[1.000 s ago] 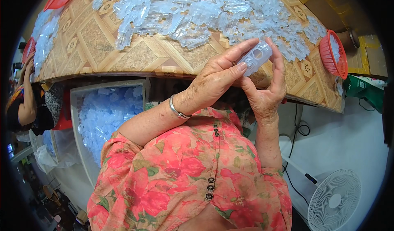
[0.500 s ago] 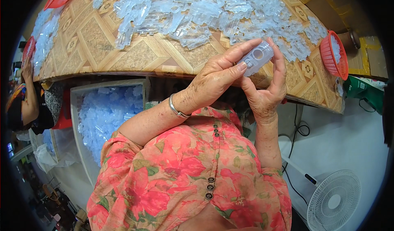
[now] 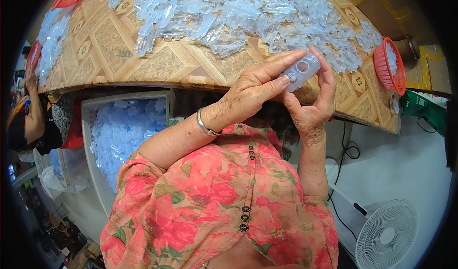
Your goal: The person sits on the floor and assembles small, clear plastic containers by hand. They pick up two halves of a container, align them, and press them together to form a complete unit, then place the finished item on the floor. The process is repeated continuously with a large pile of parts available nearby.
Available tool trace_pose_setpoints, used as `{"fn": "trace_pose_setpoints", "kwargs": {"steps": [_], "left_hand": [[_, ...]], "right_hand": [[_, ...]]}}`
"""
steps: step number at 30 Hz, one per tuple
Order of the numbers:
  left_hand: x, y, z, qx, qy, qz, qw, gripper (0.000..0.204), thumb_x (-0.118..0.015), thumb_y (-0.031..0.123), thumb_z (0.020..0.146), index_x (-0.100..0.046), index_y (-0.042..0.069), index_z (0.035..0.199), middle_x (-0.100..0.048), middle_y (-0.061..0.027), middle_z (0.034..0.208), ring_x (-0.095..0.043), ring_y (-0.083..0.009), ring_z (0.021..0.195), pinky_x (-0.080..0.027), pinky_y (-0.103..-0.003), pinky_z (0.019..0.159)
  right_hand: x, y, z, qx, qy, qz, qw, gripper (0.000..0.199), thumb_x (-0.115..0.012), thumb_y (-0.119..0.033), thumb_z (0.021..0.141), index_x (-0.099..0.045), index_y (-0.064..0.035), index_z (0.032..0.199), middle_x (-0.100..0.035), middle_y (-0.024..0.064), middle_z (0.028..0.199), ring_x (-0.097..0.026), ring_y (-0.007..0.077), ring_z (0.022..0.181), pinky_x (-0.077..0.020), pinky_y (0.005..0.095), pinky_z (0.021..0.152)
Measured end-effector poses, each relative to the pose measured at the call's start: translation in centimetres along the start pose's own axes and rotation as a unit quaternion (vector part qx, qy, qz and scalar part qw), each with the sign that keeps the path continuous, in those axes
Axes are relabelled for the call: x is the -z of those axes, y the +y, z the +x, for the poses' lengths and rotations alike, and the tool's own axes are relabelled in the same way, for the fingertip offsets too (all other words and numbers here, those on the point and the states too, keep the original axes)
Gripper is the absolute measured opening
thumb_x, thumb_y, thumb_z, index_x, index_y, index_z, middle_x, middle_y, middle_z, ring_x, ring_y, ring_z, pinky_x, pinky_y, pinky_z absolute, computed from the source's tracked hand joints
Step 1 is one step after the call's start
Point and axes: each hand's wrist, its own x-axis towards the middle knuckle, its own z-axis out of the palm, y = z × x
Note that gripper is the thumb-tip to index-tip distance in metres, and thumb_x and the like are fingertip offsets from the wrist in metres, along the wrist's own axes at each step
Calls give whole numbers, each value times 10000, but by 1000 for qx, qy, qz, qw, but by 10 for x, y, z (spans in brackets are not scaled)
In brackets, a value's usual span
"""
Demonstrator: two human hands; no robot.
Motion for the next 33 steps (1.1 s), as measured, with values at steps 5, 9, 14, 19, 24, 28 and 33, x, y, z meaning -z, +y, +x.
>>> {"fn": "trace_pose_setpoints", "kwargs": {"steps": [5, 9, 14, 19, 24, 28, 33], "left_hand": [[-2, 6, -2, 34, 6, -46, 998, 517, -525, 141, 1020, -411, 33, 1513, -410, -85, 1556, -403, -172, 1393, -335, -330, 1144], [4, 1, 0, -10, -18, 5, 1000, 508, -508, 156, 1029, -412, 30, 1512, -396, -91, 1568, -390, -184, 1409, -329, -340, 1151], [0, -4, 0, -17, 1, 26, 1000, 485, -461, 171, 1049, -414, 25, 1509, -391, -107, 1573, -363, -195, 1433, -306, -339, 1165], [-2, -4, 0, -10, 2, 39, 999, 484, -455, 171, 1050, -413, 28, 1511, -386, -108, 1577, -362, -193, 1430, -302, -333, 1166], [-6, 0, 0, -36, 29, 131, 990, 537, -569, 120, 988, -432, 33, 1500, -442, -116, 1533, -396, -190, 1406, -338, -333, 1142], [-9, 2, 2, -59, 46, 171, 982, 580, -649, 39, 915, -475, 37, 1468, -546, -134, 1433, -483, -193, 1335, -397, -332, 1094], [10, 9, 5, -62, 16, 248, 967, 521, -643, 2, 888, -539, 39, 1398, -607, -147, 1342, -573, -246, 1238, -448, -356, 1039]], "right_hand": [[0, 5, 1, -8, -13, 79, 997, 821, -852, -119, 732, -424, -10, 1425, -513, 181, 1447, -519, 299, 1327, -425, 416, 1120], [-5, 7, -3, -24, -4, 130, 991, 835, -841, -105, 754, -383, -2, 1444, -463, 216, 1480, -486, 322, 1355, -394, 439, 1143], [-13, 8, -7, -41, 16, 155, 987, 853, -836, -101, 764, -349, 15, 1454, -427, 221, 1504, -465, 332, 1368, -378, 451, 1152], [-14, 5, -8, -24, 21, 114, 993, 854, -848, -169, 788, -339, 24, 1445, -409, 242, 1505, -453, 347, 1373, -375, 459, 1152], [-23, 7, -9, -27, 49, 144, 988, 882, -857, -257, 802, -318, 24, 1441, -419, 258, 1489, -471, 362, 1352, -401, 456, 1135], [-33, 9, -14, -28, 75, 130, 988, 873, -860, -249, 796, -328, 22, 1432, -440, 242, 1479, -498, 350, 1329, -427, 451, 1116], [-16, -3, -6, -39, 1, 4, 999, 721, -841, -165, 780, -456, -7, 1369, -553, 170, 1397, -563, 301, 1274, -457, 445, 1067]]}}
